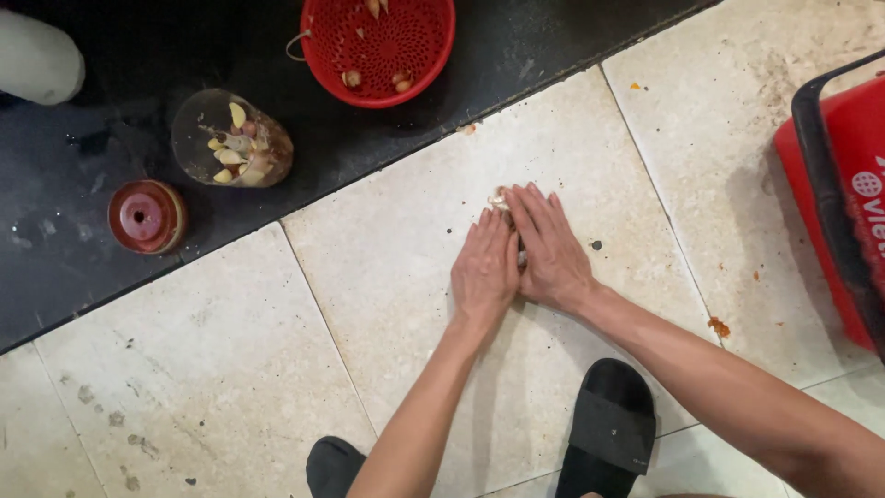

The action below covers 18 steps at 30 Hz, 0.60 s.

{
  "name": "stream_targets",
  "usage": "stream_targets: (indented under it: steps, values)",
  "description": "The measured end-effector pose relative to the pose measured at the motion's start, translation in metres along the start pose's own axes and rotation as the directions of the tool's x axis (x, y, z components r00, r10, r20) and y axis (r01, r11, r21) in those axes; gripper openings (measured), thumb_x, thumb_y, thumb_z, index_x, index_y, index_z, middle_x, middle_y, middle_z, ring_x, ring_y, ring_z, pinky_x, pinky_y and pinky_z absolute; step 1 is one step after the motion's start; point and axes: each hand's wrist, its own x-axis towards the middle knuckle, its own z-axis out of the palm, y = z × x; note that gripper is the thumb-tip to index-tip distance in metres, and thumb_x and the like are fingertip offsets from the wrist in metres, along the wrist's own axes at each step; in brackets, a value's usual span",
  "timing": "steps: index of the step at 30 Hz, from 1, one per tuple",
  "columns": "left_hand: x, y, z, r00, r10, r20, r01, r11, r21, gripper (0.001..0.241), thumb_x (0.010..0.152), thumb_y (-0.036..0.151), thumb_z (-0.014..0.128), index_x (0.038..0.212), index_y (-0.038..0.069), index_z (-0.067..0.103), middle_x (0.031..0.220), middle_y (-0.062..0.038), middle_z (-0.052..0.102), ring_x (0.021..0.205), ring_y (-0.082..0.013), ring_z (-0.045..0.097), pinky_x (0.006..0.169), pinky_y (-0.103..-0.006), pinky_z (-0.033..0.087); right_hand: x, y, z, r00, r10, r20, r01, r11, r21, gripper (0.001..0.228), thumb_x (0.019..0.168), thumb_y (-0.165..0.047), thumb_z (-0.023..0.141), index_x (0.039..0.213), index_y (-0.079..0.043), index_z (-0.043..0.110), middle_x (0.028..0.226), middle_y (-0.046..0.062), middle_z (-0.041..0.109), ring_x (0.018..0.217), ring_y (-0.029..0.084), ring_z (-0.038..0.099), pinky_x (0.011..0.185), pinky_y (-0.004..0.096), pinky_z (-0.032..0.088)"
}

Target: Peeling and cleaning small red onions on the floor and then washing them in a sink.

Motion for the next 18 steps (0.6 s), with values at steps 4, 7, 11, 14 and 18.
stream_targets:
  steps: [4, 7, 11, 14, 18]
  values:
    - [0.005, 0.014, -0.009, 0.991, -0.086, -0.106, 0.078, 0.994, -0.078, 0.041, 0.103, 0.007, 0.057, 0.142, -0.003, 0.058, 0.151, -0.019, 0.058, 0.143, -0.0324, 0.052, 0.120, -0.0460, 0.040, 0.017, -0.004, 0.014, 0.994, -0.048, -0.103, 0.050, 0.999, 0.014, 0.080, 0.090, -0.010, 0.073, 0.161, 0.000, 0.037, 0.157, 0.020, 0.045, 0.152, 0.039, 0.040, 0.128, 0.047, 0.034]
    - [0.013, 0.023, -0.039, 0.989, -0.061, -0.134, 0.072, 0.994, 0.078, 0.038, 0.094, 0.009, 0.064, 0.130, 0.000, 0.068, 0.137, -0.013, 0.067, 0.134, -0.0342, 0.058, 0.117, -0.0611, 0.034, 0.031, -0.010, 0.008, 0.985, -0.059, -0.162, 0.076, 0.992, 0.100, 0.058, 0.085, -0.006, 0.070, 0.141, 0.000, 0.057, 0.134, 0.016, 0.058, 0.129, 0.034, 0.053, 0.111, 0.041, 0.045]
    - [0.003, 0.006, -0.054, 0.972, -0.144, -0.184, 0.140, 0.990, -0.034, 0.023, 0.089, 0.016, 0.071, 0.109, 0.005, 0.076, 0.122, -0.011, 0.072, 0.122, -0.0318, 0.065, 0.115, -0.0581, 0.043, 0.038, -0.008, 0.005, 0.973, -0.164, -0.161, 0.167, 0.986, 0.003, 0.036, 0.079, -0.010, 0.074, 0.115, -0.007, 0.071, 0.109, 0.007, 0.065, 0.104, 0.027, 0.058, 0.089, 0.039, 0.049]
    - [-0.004, -0.018, -0.058, 0.956, -0.187, -0.226, 0.157, 0.977, -0.144, 0.025, 0.095, 0.018, 0.070, 0.113, 0.002, 0.075, 0.126, -0.014, 0.071, 0.121, -0.0313, 0.065, 0.114, -0.0528, 0.047, 0.041, -0.003, 0.002, 0.963, -0.257, -0.081, 0.249, 0.964, -0.099, 0.016, 0.082, -0.021, 0.078, 0.092, -0.010, 0.071, 0.088, 0.005, 0.064, 0.083, 0.024, 0.061, 0.069, 0.037, 0.051]
    - [-0.004, -0.045, -0.049, 0.936, -0.225, -0.270, 0.188, 0.970, -0.156, 0.034, 0.104, 0.017, 0.061, 0.134, 0.000, 0.064, 0.142, -0.020, 0.063, 0.140, -0.0359, 0.055, 0.118, -0.0467, 0.045, 0.038, 0.020, 0.003, 0.916, -0.373, -0.148, 0.358, 0.926, -0.119, 0.034, 0.096, -0.030, 0.074, 0.070, -0.011, 0.062, 0.067, 0.003, 0.057, 0.062, 0.020, 0.061, 0.053, 0.033, 0.049]
